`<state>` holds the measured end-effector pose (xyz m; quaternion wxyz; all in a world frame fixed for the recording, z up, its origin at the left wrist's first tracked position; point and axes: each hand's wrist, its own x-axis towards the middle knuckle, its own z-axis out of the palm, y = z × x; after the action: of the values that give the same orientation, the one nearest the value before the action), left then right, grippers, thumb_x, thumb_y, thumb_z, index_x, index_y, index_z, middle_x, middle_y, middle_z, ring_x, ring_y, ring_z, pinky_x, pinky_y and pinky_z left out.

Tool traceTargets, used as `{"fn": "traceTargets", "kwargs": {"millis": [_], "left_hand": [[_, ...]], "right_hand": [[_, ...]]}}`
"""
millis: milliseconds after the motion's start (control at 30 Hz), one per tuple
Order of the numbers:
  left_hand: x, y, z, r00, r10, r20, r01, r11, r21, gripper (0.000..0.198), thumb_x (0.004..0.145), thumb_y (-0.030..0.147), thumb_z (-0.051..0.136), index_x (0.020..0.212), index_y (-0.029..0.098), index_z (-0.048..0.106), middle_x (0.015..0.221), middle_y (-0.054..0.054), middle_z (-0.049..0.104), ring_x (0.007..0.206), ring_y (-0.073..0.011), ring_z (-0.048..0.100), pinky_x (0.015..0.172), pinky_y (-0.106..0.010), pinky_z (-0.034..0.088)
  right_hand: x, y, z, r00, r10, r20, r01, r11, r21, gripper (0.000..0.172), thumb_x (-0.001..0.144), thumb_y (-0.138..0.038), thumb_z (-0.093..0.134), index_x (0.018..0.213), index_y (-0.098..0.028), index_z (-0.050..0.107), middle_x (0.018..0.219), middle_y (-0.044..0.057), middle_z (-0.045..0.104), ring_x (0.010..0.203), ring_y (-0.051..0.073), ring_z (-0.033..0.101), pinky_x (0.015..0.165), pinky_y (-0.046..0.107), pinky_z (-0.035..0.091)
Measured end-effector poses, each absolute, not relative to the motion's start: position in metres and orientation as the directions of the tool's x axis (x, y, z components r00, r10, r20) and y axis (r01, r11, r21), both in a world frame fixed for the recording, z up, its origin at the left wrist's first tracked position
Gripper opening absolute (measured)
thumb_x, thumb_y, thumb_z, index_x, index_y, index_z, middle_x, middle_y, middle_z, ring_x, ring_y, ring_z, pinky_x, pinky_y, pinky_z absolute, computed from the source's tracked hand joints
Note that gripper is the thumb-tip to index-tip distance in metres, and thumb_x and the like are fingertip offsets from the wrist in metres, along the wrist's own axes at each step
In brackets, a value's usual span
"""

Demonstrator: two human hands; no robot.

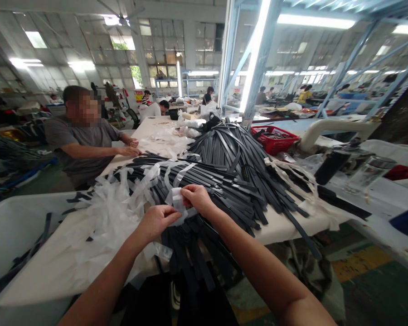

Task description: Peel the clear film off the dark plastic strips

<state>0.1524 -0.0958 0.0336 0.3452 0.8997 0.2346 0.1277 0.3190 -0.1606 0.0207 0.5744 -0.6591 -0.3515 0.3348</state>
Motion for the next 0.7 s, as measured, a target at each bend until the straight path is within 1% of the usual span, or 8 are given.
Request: {"fn": "traceTargets", "kwargs": {"millis": [100,167,300,367,433,533,567,700], "left_hand": [[0.149,-0.102,0.034,0.832,0.543,0.116,0.353,-0.679,0.644,0.034,0.084,0.042,0.057,0.061,0.019,0.067,0.057,0.001,0.060,0.059,-0.0168,0.055,0.057,-0.028,0.032],[0.146,-0.104,0.038,0.828,0.551,0.107,0.333,-0.636,0.696,0.036,0.083,0.042,0.058,0.056,0.019,0.064,0.054,0.002,0.055,0.057,-0.0156,0.051,0.056,-0.028,0.031],[0.140,-0.109,0.043,0.809,0.587,-0.025,0.218,-0.260,0.941,0.030,0.076,0.046,0.065,0.069,0.017,0.071,0.068,-0.002,0.067,0.067,-0.0175,0.057,0.064,-0.027,0.042],[0.139,-0.111,0.043,0.766,0.640,-0.058,0.139,-0.077,0.987,0.030,0.072,0.046,0.070,0.073,0.016,0.072,0.075,-0.004,0.070,0.071,-0.0182,0.060,0.068,-0.027,0.046],[0.138,-0.113,0.040,0.740,0.669,-0.069,0.059,0.038,0.998,0.029,0.069,0.045,0.074,0.072,0.016,0.072,0.074,-0.003,0.069,0.070,-0.0171,0.060,0.068,-0.027,0.048],[0.138,-0.118,0.036,0.757,0.648,-0.087,-0.010,0.145,0.989,0.030,0.071,0.045,0.076,0.071,0.016,0.071,0.068,-0.002,0.066,0.064,-0.0147,0.059,0.063,-0.025,0.048],[0.139,-0.121,0.035,0.764,0.639,-0.092,-0.017,0.163,0.987,0.030,0.071,0.045,0.077,0.073,0.016,0.071,0.067,-0.002,0.066,0.063,-0.0140,0.058,0.062,-0.024,0.048],[0.142,-0.132,0.028,0.772,0.623,-0.123,-0.016,0.212,0.977,0.031,0.066,0.041,0.083,0.082,0.016,0.073,0.071,-0.001,0.067,0.064,-0.0134,0.060,0.065,-0.025,0.051]], "right_hand": [[0.318,-0.155,0.021,0.535,0.845,-0.002,0.148,-0.096,-0.984,0.020,0.087,-0.023,0.053,0.077,-0.016,0.069,0.057,-0.002,0.061,0.049,0.010,0.057,0.049,0.019,0.047],[0.319,-0.153,0.022,0.537,0.843,0.032,0.216,-0.101,-0.971,0.022,0.088,-0.024,0.052,0.078,-0.016,0.070,0.059,-0.002,0.062,0.052,0.011,0.059,0.051,0.020,0.047],[0.321,-0.157,0.028,0.534,0.838,0.111,0.386,-0.125,-0.914,0.019,0.086,-0.022,0.056,0.079,-0.017,0.072,0.063,0.001,0.066,0.063,0.015,0.062,0.061,0.022,0.045],[0.321,-0.165,0.033,0.538,0.829,0.150,0.460,-0.140,-0.877,0.015,0.085,-0.022,0.059,0.085,-0.019,0.074,0.076,0.004,0.071,0.079,0.017,0.064,0.070,0.024,0.044],[0.317,-0.175,0.038,0.534,0.829,0.166,0.502,-0.153,-0.851,0.020,0.088,-0.029,0.058,0.084,-0.019,0.074,0.083,0.007,0.072,0.087,0.019,0.064,0.073,0.024,0.043],[0.307,-0.188,0.042,0.447,0.889,0.102,0.502,-0.155,-0.851,0.046,0.094,-0.047,0.049,0.071,-0.016,0.074,0.065,0.005,0.068,0.067,0.016,0.062,0.062,0.023,0.041],[0.303,-0.191,0.042,0.403,0.912,0.084,0.494,-0.140,-0.858,0.048,0.093,-0.050,0.049,0.069,-0.016,0.074,0.060,0.003,0.065,0.060,0.014,0.059,0.057,0.022,0.039],[0.291,-0.194,0.043,0.363,0.921,0.144,0.492,-0.058,-0.868,0.027,0.085,-0.036,0.062,0.076,-0.013,0.074,0.058,-0.004,0.055,0.055,0.008,0.047,0.050,0.019,0.030]]}}
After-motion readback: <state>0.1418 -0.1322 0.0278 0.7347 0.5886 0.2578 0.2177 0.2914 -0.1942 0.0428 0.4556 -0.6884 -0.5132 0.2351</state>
